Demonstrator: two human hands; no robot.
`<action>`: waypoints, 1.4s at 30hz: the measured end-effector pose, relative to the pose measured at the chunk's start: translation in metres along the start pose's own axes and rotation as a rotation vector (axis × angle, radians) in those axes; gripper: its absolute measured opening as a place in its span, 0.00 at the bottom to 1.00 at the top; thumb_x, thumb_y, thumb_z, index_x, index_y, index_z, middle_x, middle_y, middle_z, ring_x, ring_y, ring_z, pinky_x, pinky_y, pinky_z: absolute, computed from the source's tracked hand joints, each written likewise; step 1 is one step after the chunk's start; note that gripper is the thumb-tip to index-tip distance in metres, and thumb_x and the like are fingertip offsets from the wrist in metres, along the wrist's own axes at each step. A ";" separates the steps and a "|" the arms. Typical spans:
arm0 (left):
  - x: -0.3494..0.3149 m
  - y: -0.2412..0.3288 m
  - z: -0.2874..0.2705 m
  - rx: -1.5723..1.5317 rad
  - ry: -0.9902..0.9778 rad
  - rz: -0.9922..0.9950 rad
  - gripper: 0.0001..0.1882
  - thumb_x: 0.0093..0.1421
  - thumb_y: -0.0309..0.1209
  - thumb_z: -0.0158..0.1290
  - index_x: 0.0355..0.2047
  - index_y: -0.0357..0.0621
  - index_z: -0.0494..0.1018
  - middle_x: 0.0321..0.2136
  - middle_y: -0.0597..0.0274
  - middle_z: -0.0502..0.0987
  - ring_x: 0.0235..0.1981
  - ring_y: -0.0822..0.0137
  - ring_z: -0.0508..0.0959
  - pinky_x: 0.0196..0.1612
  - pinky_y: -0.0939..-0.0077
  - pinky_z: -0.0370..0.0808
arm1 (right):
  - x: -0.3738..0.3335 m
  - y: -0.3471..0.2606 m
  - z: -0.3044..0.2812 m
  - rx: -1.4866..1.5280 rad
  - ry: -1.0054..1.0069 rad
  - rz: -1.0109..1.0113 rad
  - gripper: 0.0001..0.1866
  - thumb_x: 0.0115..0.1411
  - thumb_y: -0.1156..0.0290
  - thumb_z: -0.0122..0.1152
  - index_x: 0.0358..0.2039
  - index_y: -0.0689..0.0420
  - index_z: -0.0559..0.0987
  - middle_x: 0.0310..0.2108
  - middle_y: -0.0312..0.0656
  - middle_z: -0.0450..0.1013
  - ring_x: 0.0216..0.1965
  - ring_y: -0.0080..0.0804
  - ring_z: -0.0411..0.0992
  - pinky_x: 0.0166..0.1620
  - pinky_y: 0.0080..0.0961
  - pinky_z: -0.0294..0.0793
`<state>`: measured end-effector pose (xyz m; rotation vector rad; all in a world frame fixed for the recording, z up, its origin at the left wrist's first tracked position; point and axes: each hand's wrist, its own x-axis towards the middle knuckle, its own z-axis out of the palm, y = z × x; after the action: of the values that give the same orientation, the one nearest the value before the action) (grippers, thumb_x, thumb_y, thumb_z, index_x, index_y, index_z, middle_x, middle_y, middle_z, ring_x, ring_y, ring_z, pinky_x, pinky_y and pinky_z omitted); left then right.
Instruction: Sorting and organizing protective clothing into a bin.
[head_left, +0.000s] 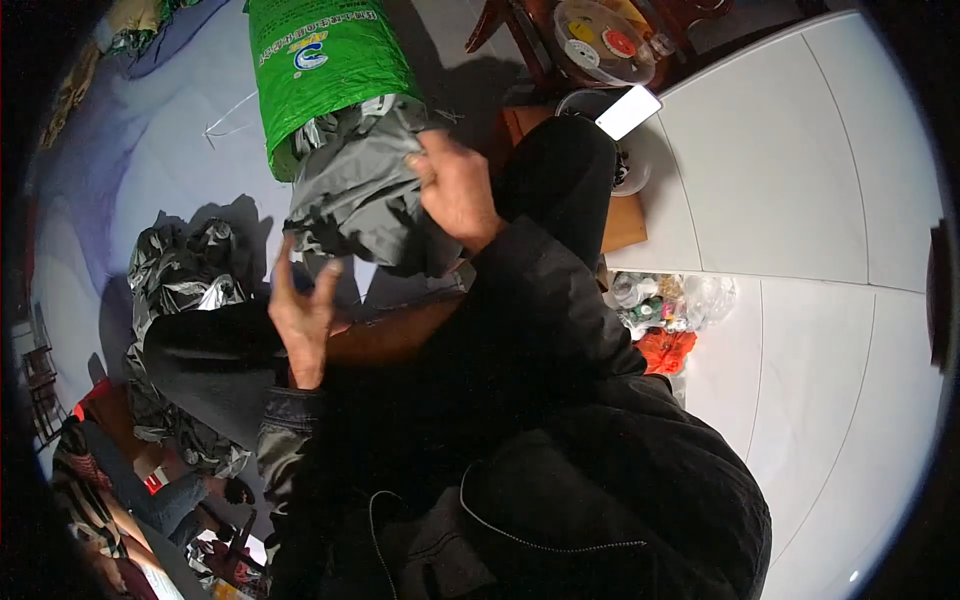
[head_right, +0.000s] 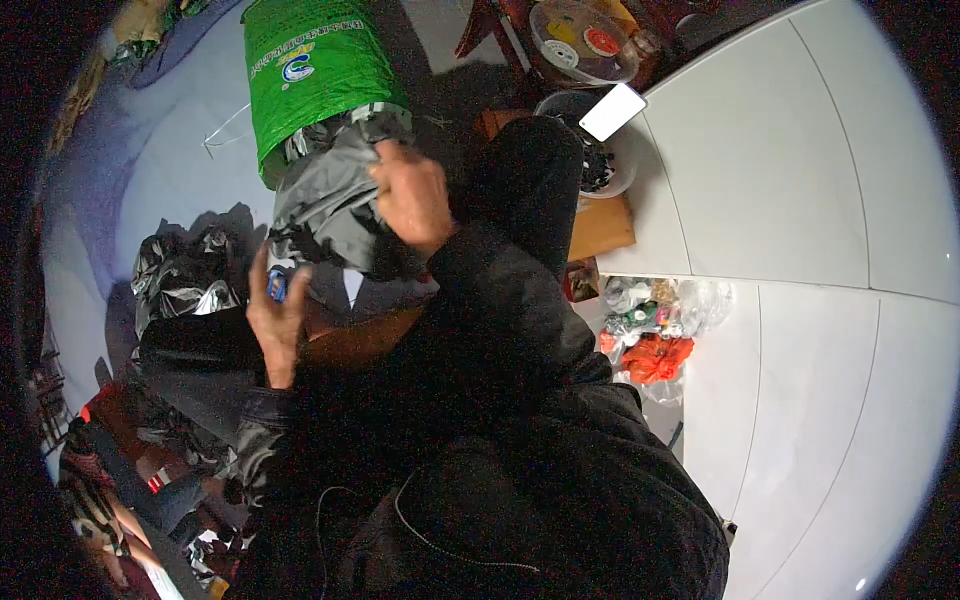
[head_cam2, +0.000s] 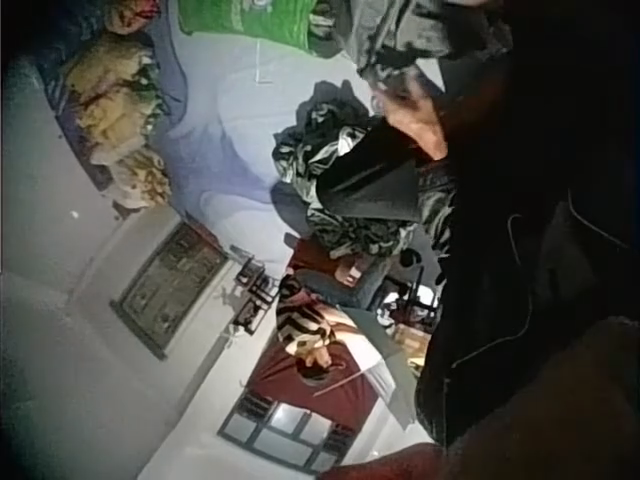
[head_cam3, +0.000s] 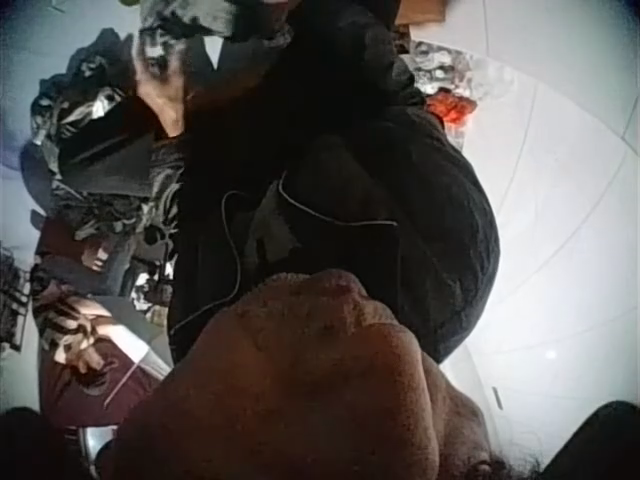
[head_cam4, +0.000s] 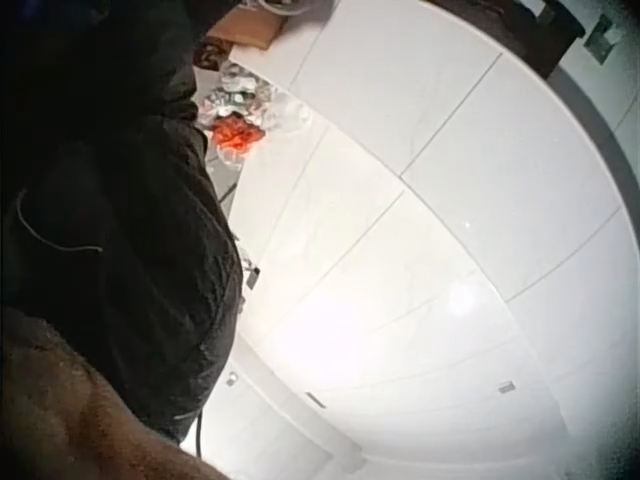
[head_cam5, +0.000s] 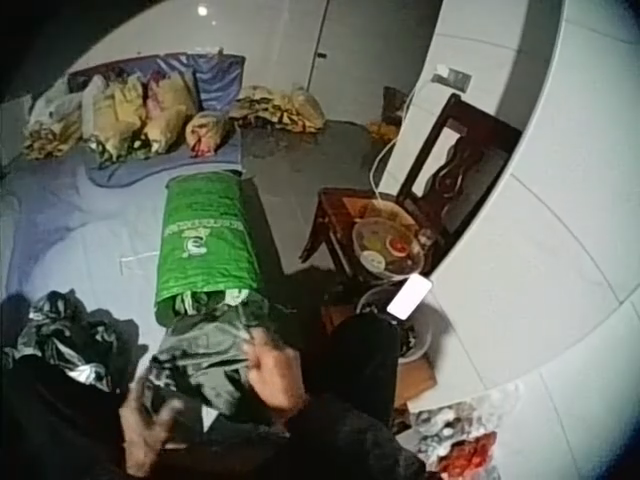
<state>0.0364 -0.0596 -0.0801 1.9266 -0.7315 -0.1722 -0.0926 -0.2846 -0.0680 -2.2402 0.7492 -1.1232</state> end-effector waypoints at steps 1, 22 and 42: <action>0.000 0.000 0.006 0.108 -0.132 0.111 0.34 0.55 0.35 0.65 0.59 0.35 0.65 0.53 0.42 0.73 0.54 0.48 0.74 0.56 0.63 0.70 | -0.002 -0.006 0.002 0.044 -0.075 0.001 0.09 0.57 0.76 0.61 0.38 0.63 0.76 0.27 0.57 0.73 0.27 0.53 0.74 0.31 0.39 0.73; 0.144 -0.039 -0.134 0.613 0.428 0.502 0.25 0.51 0.29 0.59 0.50 0.34 0.71 0.42 0.38 0.76 0.42 0.36 0.75 0.45 0.53 0.72 | -0.012 0.023 0.003 1.267 -0.199 0.615 0.14 0.68 0.72 0.46 0.52 0.60 0.70 0.38 0.56 0.78 0.31 0.40 0.80 0.32 0.31 0.82; 0.051 -0.010 -0.207 0.269 0.401 0.288 0.10 0.64 0.21 0.53 0.45 0.35 0.78 0.37 0.60 0.82 0.37 0.71 0.80 0.45 0.78 0.76 | -0.003 0.028 0.166 0.349 -0.920 0.818 0.13 0.63 0.67 0.55 0.41 0.65 0.77 0.29 0.48 0.78 0.26 0.34 0.79 0.26 0.31 0.81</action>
<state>0.1700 0.0751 0.0183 1.9931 -0.7746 0.4992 0.0372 -0.2687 -0.1746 -1.5945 0.8236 0.1759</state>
